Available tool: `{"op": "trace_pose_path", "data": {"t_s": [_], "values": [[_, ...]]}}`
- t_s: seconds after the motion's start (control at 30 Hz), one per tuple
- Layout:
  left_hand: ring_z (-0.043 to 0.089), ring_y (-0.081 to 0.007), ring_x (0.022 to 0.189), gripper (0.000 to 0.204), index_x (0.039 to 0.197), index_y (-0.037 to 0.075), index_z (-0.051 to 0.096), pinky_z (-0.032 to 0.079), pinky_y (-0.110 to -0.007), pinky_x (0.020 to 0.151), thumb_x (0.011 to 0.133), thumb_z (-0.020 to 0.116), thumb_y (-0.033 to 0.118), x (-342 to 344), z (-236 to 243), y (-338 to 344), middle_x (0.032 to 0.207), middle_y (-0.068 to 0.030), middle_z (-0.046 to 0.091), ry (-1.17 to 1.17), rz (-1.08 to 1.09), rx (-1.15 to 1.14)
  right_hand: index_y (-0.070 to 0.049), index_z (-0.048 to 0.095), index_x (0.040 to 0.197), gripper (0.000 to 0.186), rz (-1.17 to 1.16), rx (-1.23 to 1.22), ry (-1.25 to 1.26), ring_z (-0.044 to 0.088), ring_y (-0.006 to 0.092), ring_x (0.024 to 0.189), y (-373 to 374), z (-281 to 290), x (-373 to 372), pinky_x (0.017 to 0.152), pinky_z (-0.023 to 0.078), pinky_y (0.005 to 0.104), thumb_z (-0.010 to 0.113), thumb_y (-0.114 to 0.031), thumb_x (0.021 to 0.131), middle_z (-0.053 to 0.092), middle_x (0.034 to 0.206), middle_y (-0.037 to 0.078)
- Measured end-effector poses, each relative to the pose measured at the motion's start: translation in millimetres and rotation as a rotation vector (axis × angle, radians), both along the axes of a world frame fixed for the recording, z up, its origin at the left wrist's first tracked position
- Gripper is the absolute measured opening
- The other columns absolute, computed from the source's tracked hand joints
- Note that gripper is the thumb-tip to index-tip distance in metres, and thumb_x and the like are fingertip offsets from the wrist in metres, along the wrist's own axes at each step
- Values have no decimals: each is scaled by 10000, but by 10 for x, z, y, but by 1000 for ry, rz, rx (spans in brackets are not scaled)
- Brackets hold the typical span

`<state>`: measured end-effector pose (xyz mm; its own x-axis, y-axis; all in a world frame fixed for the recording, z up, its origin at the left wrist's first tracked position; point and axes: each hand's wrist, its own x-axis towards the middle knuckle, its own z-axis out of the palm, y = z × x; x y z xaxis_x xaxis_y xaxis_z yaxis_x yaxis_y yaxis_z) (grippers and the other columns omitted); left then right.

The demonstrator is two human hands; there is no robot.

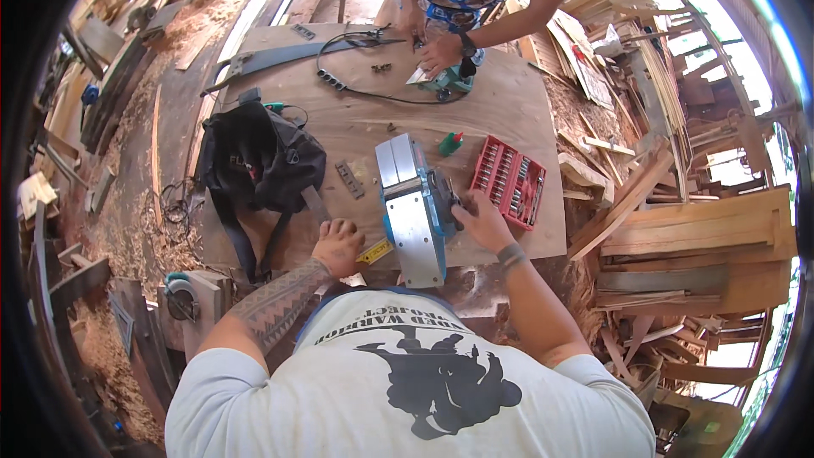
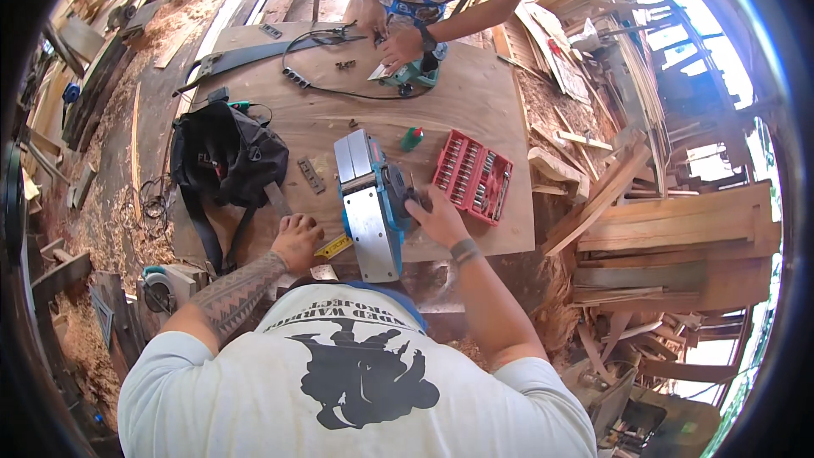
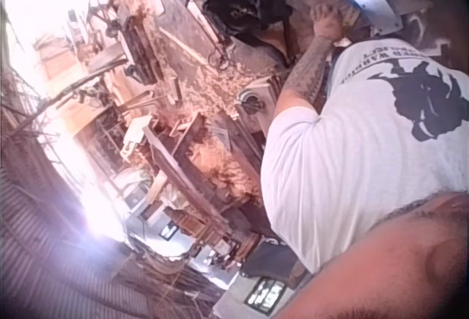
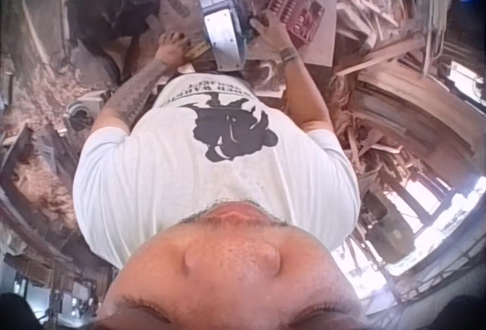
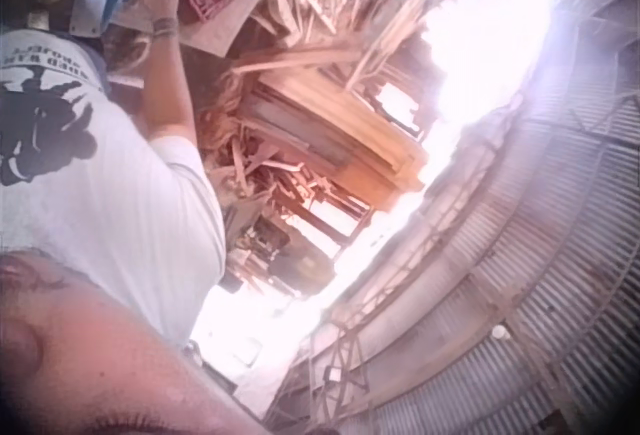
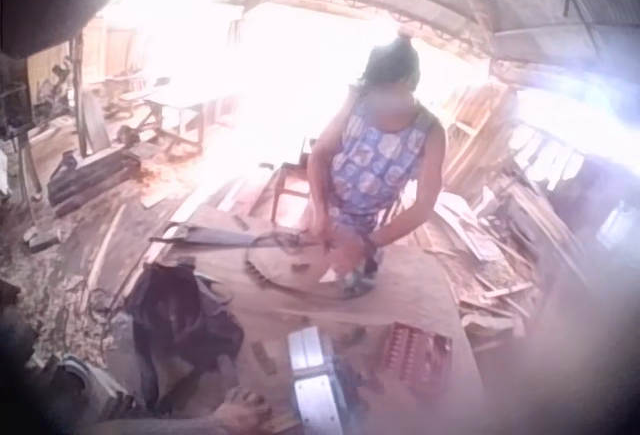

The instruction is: The person uses a metal square to check the alignment of an electric planer and adjusts its components by hand on a workbench.

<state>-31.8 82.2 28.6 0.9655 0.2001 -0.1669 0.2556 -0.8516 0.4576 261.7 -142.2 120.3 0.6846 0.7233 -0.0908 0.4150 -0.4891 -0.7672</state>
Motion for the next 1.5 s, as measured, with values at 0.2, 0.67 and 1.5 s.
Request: {"op": "trace_pose_path", "data": {"t_s": [0.2,0.67,1.5], "values": [[622,-372,1259,496,1202,66,731,488,-446,1095,891,800,447,224,122,365,1308,-189,662,200,241,-487,13,684,1227,479,315,-388,143,710,321,1096,-644,-189,-317,974,531,440,672,-429,1042,751,1154,212],[692,-359,1063,347,1125,73,725,568,-461,960,780,700,103,-77,1153,198,1139,-140,704,-55,-677,-521,10,685,1358,552,492,-580,807,694,263,1168,-1186,69,-717,1005,533,382,663,-454,1059,753,1281,162],[565,-326,1149,477,1129,129,716,475,-490,901,756,822,408,-26,-69,81,1160,-105,647,-22,6,180,-14,715,1033,327,40,-98,223,676,233,790,-360,-52,-191,763,529,387,731,-339,1003,726,864,140]]}}
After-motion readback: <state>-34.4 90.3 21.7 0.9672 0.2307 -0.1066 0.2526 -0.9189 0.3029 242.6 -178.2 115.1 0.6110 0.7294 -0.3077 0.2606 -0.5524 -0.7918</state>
